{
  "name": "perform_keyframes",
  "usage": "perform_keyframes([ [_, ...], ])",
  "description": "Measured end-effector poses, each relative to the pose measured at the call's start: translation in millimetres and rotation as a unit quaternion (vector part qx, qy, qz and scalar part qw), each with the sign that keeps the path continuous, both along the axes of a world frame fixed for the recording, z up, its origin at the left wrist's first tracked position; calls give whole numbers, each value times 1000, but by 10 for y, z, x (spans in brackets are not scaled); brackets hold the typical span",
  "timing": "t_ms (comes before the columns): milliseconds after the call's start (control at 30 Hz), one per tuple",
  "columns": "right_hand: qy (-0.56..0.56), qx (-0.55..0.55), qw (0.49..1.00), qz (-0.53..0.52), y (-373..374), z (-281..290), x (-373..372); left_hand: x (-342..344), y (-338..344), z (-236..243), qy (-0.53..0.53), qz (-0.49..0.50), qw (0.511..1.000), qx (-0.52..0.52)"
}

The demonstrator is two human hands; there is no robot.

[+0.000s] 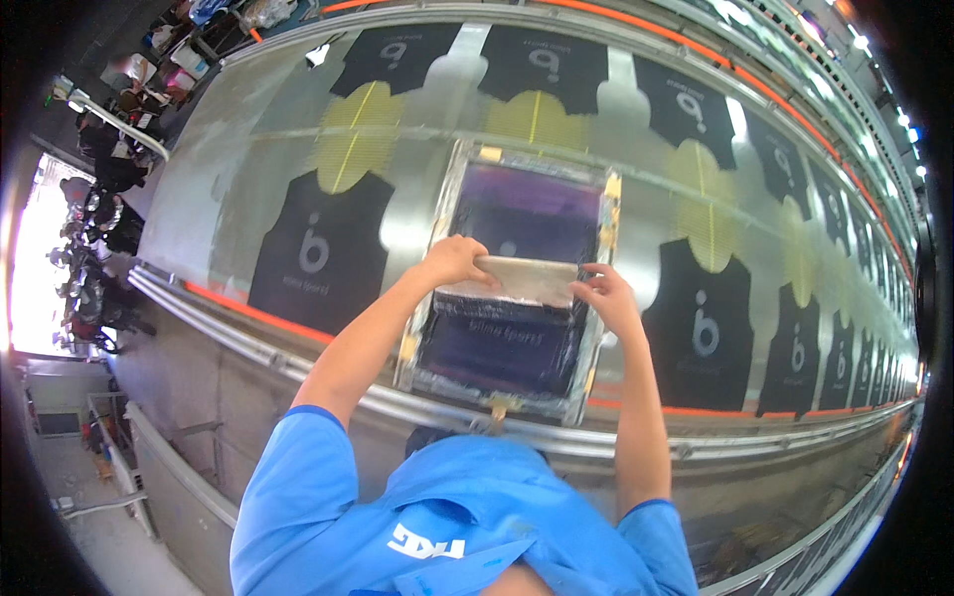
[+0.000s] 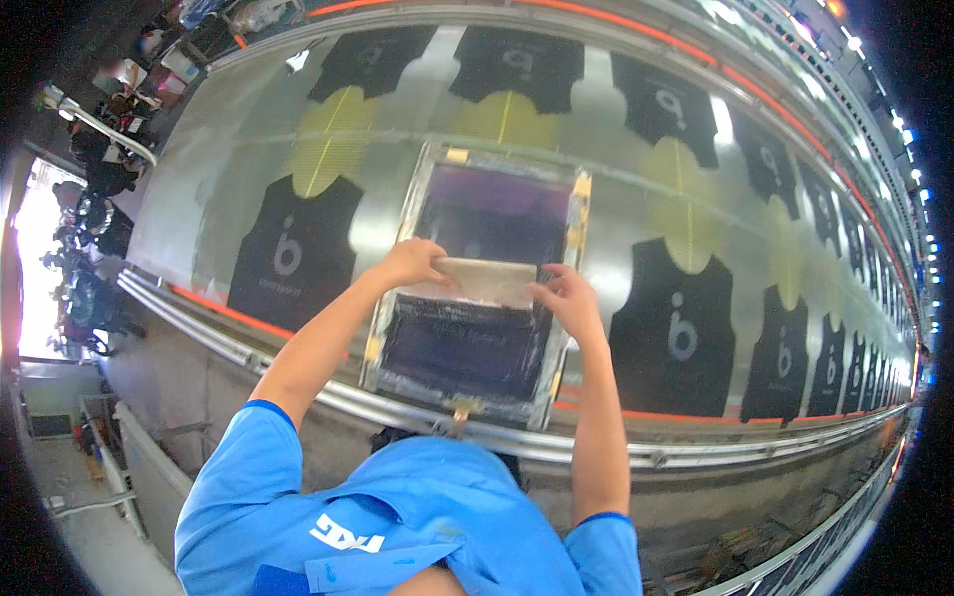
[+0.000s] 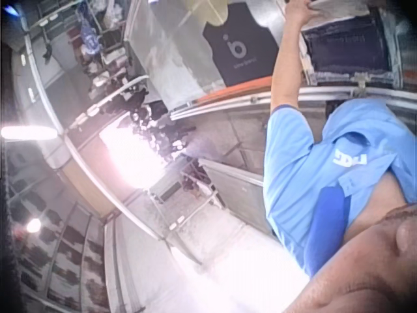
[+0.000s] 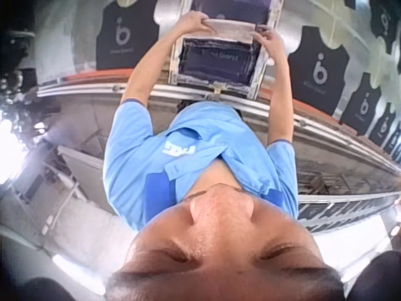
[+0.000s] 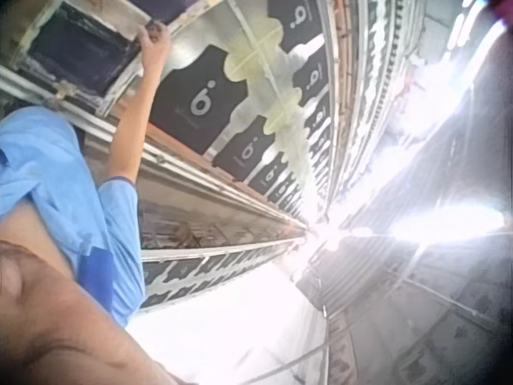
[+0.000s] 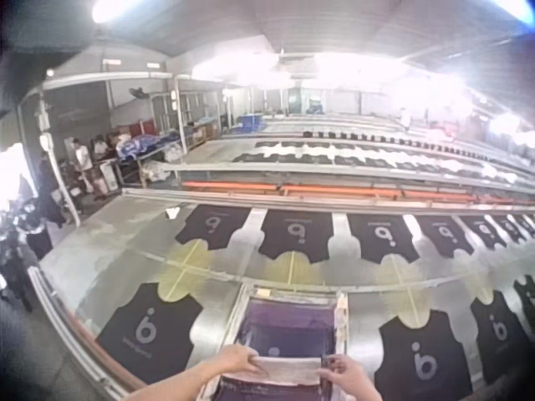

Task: The person repeatedly uses a squeegee to press ink through a screen-printing frame onto black t-shirts moving on a conveyor belt. The person maintains consistent pressure and motion across each shirt, then lifts the frame to advance to the next item.

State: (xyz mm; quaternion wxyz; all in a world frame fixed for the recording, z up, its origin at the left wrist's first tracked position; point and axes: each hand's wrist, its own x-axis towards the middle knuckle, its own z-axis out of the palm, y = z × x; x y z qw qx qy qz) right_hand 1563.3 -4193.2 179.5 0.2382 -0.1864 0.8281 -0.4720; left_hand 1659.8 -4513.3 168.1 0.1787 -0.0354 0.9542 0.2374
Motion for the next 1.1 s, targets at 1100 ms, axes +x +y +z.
perform_keyframes([
  [1100, 170, 22, 941, -293, -112, -405, 98, 2437, 850, 36, 207, 48, 976, 34],
])
